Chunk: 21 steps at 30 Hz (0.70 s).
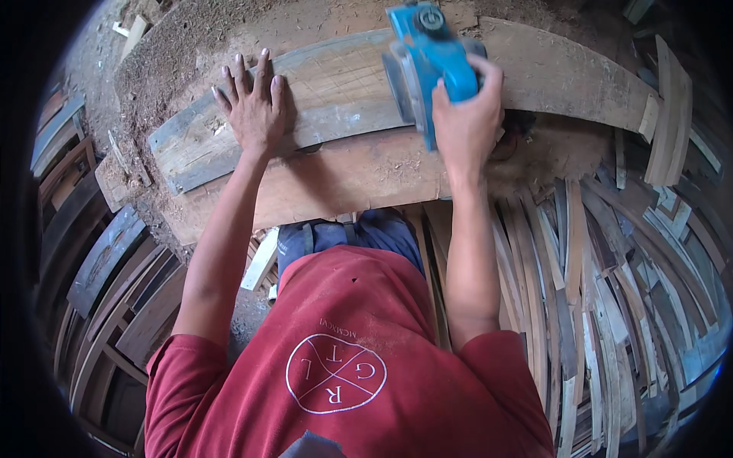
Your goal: The person uses a tape measure to mark a wooden plank, cuts the plank with a circular saw, and then uses an electric planer to smooth the surface of the wood.
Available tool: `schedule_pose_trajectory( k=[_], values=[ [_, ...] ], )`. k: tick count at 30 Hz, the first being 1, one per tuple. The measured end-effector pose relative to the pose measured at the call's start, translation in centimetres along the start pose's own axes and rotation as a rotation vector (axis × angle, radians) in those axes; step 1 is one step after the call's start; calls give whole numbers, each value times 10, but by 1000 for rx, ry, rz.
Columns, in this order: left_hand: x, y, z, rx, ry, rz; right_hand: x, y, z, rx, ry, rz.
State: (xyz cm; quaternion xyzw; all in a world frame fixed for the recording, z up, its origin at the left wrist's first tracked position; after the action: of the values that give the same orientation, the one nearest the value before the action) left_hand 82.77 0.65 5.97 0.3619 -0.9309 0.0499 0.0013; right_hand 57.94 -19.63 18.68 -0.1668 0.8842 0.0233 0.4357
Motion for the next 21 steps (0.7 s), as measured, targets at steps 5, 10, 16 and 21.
schedule_pose_trajectory(
  k=[5, 10, 16, 21],
  values=[
    [1, 0, 3, -5, -32, 15, -14, -50, 29, -106, -97, 106],
    [-8, 5, 4, -16, -33, -10, -2, 21, 3, -219, -6, 138],
    [-1, 1, 2, -16, -46, -8, -11, 99, -22, -212, -77, 212],
    [-2, -1, 2, 0, -33, -1, -39, 5, 45, -195, -74, 138]
  ],
)
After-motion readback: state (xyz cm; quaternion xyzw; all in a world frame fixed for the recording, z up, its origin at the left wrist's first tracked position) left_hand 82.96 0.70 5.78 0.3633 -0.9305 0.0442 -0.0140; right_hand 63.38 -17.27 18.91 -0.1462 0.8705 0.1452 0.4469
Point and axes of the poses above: each hand's wrist, its own y-axis away from the middle knuckle, its own z-axis out of the palm, x = y × z, the point moved 2 cm from there along -y, towards the middle knuckle, and after that the axes turned 8 degrees about -y, right-handed, at the moved point
